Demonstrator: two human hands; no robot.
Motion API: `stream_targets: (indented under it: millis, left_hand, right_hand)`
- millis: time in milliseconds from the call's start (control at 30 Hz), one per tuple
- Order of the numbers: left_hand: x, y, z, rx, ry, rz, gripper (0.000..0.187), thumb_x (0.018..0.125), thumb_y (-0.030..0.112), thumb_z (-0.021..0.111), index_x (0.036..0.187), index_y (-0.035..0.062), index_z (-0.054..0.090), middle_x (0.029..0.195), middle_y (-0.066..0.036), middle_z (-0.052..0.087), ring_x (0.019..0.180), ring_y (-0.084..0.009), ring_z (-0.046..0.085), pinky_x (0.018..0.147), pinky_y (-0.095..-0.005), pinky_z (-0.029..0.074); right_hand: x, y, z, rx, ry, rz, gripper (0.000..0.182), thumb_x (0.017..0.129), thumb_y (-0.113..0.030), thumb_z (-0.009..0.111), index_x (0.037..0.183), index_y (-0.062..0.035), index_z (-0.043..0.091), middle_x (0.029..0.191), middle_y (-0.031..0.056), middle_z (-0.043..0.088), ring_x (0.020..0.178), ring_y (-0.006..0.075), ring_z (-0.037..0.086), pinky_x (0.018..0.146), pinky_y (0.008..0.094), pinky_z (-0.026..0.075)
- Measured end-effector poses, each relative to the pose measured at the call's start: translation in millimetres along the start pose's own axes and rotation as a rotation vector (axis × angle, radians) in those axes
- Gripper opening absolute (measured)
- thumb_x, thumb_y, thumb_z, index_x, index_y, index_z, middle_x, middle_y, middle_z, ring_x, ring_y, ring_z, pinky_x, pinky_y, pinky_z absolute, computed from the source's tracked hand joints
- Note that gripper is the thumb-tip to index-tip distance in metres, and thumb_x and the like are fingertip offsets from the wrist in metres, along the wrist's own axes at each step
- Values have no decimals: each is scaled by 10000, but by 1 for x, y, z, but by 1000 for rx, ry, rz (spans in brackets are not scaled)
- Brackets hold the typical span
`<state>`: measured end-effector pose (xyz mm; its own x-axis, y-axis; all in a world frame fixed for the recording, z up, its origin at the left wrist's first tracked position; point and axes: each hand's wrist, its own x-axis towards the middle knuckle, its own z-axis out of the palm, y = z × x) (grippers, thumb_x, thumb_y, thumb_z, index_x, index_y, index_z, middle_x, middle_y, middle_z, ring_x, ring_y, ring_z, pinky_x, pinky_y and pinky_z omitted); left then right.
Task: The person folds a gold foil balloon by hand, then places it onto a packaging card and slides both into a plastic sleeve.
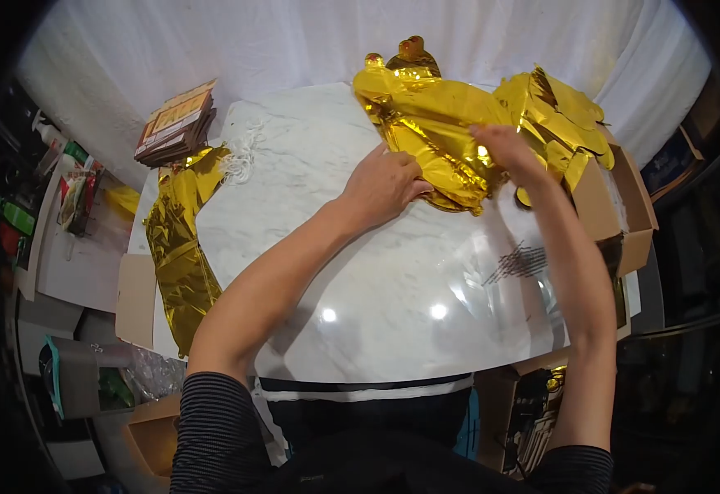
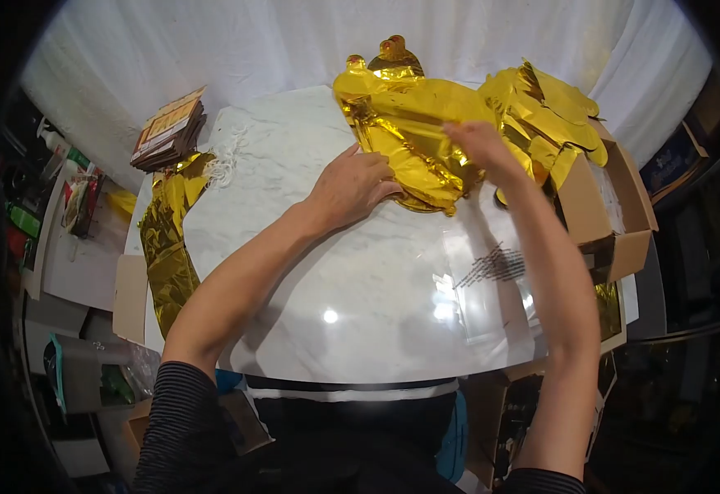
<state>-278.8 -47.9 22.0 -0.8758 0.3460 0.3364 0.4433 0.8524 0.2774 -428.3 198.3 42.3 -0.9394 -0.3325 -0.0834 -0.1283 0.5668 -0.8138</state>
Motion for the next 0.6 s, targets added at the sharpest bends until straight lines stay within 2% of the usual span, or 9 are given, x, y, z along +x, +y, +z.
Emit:
stream_targets:
  millis: [33,133,200,267,333,367,433,500,600]
  left_hand:
    - [-2,-4,1,49,90,82,270,1008,306,674,893,74,751,1001,-104,736,986,-346,674,1012,-488,501]
    - [20,-12,-12,148,71,43,290,988,309,696,832,71,747,865,-133,744,855,-354,698,882,-484,545]
    - [49,-20,-18,22,160,-52,259,987,291,693,883,65,760,871,-141,743,879,-367,704,858,-478,553]
    - [75,-41,-18,-110,254,-142,237,986,274,690,934,59,774,877,-150,742,902,-379,711,833,-473,561]
    - [96,-65,-11,-12,176,-77,248,979,271,690,951,40,775,886,-157,745,930,-374,722,814,-495,563]
    - [101,-72,-10,23,-20,-186,304,956,341,726,1064,59,770,997,-167,753,1000,-365,722,859,-485,567]
    - [103,-91,7,21,-38,-194,368,935,382,752,1155,86,749,1104,-174,737,1069,-362,706,901,-477,563]
    - [102,-100,7,10,-160,-233,634,854,529,810,1352,161,674,1365,-184,654,1302,-382,602,1047,-473,512]
    - [96,-107,12,114,-77,-229,663,819,597,810,1294,151,686,1341,-169,653,1366,-421,540,1097,-491,462]
  right_hand:
    - [12,0,-18,110,-14,59,421,1034,-427,701,1077,-11,756,793,-18,630,679,88,526,616,271,429]
    - [35,-20,-36,333,157,-188,342,1056,-325,683,1129,0,758,855,-6,676,761,86,589,686,277,489]
    - [52,-47,-62,-114,177,-175,298,1056,-298,680,1068,-10,753,868,-16,674,771,82,568,706,272,475]
    - [62,-68,-65,-174,163,-251,290,1058,-293,675,1031,-12,742,847,-24,665,759,78,556,708,269,466]
    - [71,-91,-73,-236,150,-327,288,1059,-287,670,993,-14,731,827,-32,657,747,75,545,709,266,456]
    - [75,-104,-80,-320,102,-342,300,1064,-292,662,986,-9,727,811,-31,660,748,74,550,718,267,460]
    - [119,-100,-100,-332,50,-472,322,1073,-308,647,985,-11,735,772,-26,669,761,71,576,721,282,485]
    - [124,-128,-124,-392,349,-501,339,1079,-316,624,1073,-4,756,881,13,736,764,97,606,727,287,499]
    - [167,-160,-214,-760,802,-463,366,1063,-338,622,1218,-20,718,966,28,755,818,144,645,692,355,510]
